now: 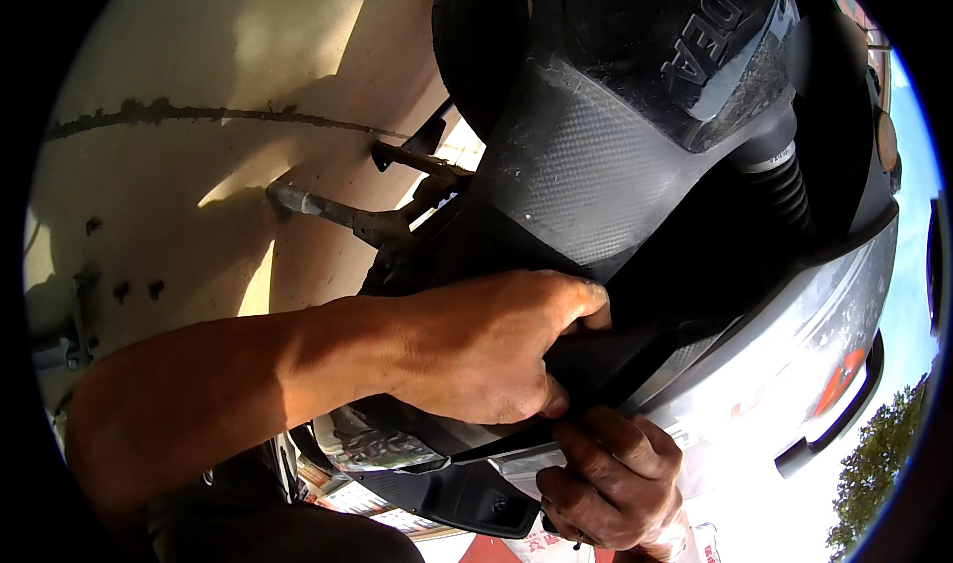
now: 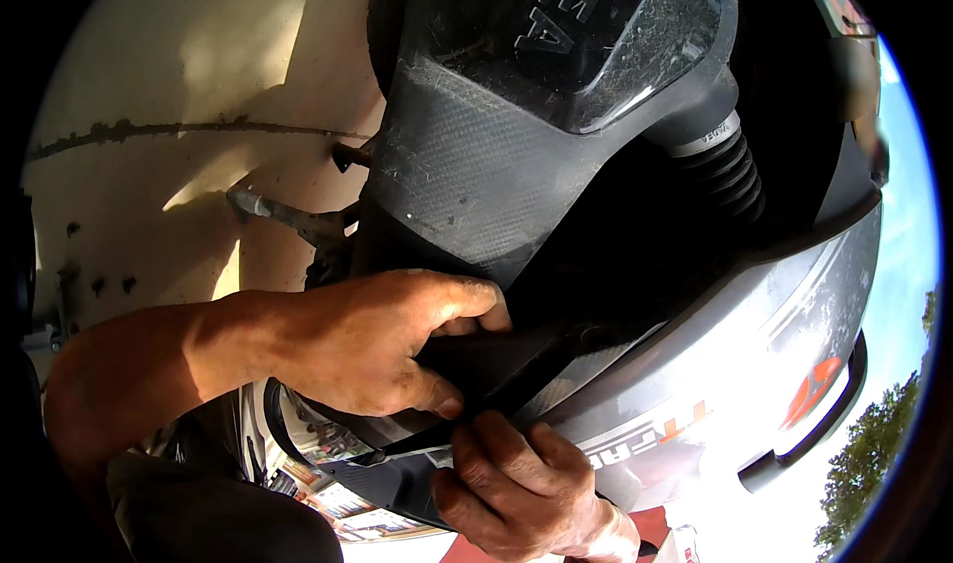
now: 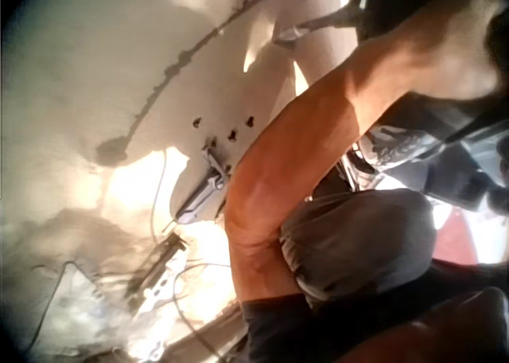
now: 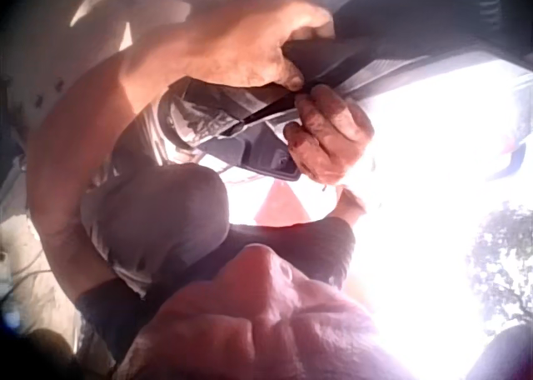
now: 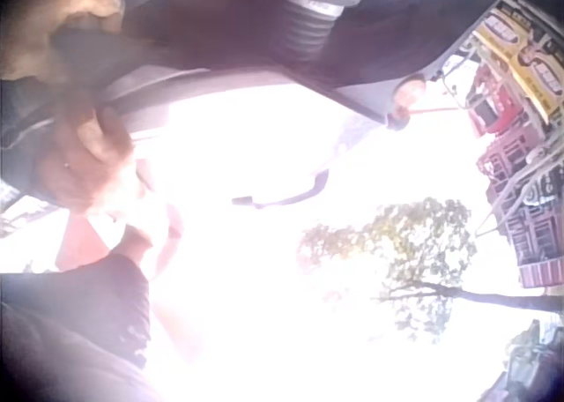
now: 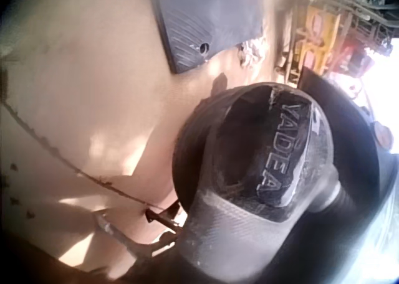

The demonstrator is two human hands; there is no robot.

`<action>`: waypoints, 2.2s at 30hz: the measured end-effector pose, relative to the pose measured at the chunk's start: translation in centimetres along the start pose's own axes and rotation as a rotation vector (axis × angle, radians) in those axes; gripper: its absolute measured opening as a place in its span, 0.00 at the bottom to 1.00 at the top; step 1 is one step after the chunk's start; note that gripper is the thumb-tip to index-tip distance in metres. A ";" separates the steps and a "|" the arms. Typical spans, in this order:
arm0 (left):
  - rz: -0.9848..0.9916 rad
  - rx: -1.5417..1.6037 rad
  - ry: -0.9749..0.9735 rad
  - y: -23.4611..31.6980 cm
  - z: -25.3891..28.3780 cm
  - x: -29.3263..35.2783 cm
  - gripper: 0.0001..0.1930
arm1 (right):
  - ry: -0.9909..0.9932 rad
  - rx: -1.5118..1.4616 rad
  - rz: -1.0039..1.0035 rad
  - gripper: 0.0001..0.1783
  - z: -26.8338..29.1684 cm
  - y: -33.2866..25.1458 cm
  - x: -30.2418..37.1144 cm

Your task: The person assembles the side panels of a grey electric scooter. They align the plastic bodywork with the frame, insert screws, and tighten them using a screwdriver. The person works on both the left and right sides of the vehicle, securing the panels to the chassis.

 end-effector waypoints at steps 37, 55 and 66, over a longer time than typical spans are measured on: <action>0.136 -0.870 0.082 3.9 -9.1 7.6 0.18 | 0.751 -1.414 -1.113 0.09 -35.6 -9.2 29.2; 0.512 -0.912 0.249 3.3 -13.2 5.9 0.11 | 1.276 -1.292 -1.212 0.14 -44.5 -10.4 30.6; 0.402 -1.074 0.417 2.8 -15.0 5.2 0.15 | 1.562 -1.520 -1.153 0.10 -47.9 -7.4 28.9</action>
Point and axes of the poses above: each hand's wrist, its own x-axis away from the middle knuckle, its own z-axis out of the back of the hand, y = z × x, the point moved 9 cm from there along -x, towards the middle knuckle, and after that the axes turned 15 degrees about -z, right-handed, at the moved point
